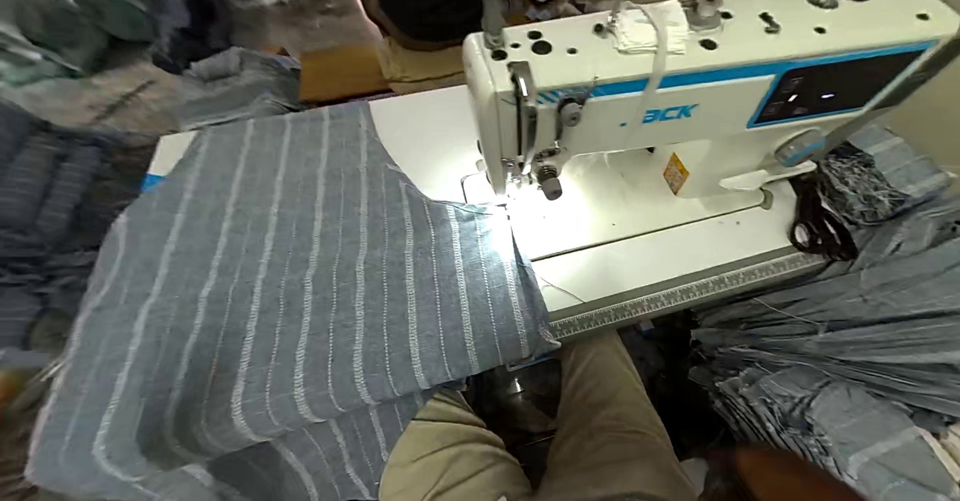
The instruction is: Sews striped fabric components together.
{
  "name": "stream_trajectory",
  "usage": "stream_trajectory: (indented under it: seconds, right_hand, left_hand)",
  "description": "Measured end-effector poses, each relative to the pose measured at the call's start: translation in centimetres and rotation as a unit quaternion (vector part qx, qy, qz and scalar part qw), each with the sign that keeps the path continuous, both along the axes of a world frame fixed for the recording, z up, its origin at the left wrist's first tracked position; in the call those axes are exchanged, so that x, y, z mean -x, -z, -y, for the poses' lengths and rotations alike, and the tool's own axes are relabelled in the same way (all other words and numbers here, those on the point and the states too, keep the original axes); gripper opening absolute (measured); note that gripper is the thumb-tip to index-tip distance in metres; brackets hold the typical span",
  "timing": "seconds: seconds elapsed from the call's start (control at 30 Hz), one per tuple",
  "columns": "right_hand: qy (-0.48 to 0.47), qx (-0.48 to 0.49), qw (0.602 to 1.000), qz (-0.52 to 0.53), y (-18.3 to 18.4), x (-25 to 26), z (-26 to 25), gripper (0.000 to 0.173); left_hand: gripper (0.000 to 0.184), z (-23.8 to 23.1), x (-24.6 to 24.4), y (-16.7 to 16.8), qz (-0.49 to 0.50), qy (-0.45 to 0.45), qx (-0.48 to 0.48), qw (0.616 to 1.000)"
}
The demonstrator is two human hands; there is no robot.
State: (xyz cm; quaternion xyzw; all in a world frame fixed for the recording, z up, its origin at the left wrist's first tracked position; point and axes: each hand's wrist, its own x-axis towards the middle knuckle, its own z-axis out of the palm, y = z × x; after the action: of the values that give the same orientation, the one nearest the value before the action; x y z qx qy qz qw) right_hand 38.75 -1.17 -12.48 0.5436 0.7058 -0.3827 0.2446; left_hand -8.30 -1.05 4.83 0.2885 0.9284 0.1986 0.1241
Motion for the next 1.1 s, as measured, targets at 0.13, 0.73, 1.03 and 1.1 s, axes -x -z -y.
stream_trajectory:
  seconds: [0.13, 0.73, 1.03, 1.1]
  right_hand:
    - [-0.019, -0.233, 0.941, -0.244, 0.1, 8.2, -11.9, 0.025]
    - [0.1, -0.461, 0.844, -0.255, 3.1, 21.5, -18.7, 0.024]
    - [0.074, -0.447, 0.869, -0.197, 2.4, 22.1, -18.9, 0.031]
    - [0.069, -0.421, 0.894, -0.137, 2.1, 22.8, -19.7, 0.034]
  left_hand:
    - [0.02, -3.1, 7.7, 4.8, 0.101, 0.416, -0.033, 0.903]
    - [0.015, -27.4, -6.3, 14.9, 0.215, 0.448, 0.148, 0.855]
    - [0.013, -28.1, -7.0, 14.9, 0.199, 0.443, 0.16, 0.859]
    - [0.013, -28.0, -7.2, 14.8, 0.18, 0.446, 0.169, 0.86]
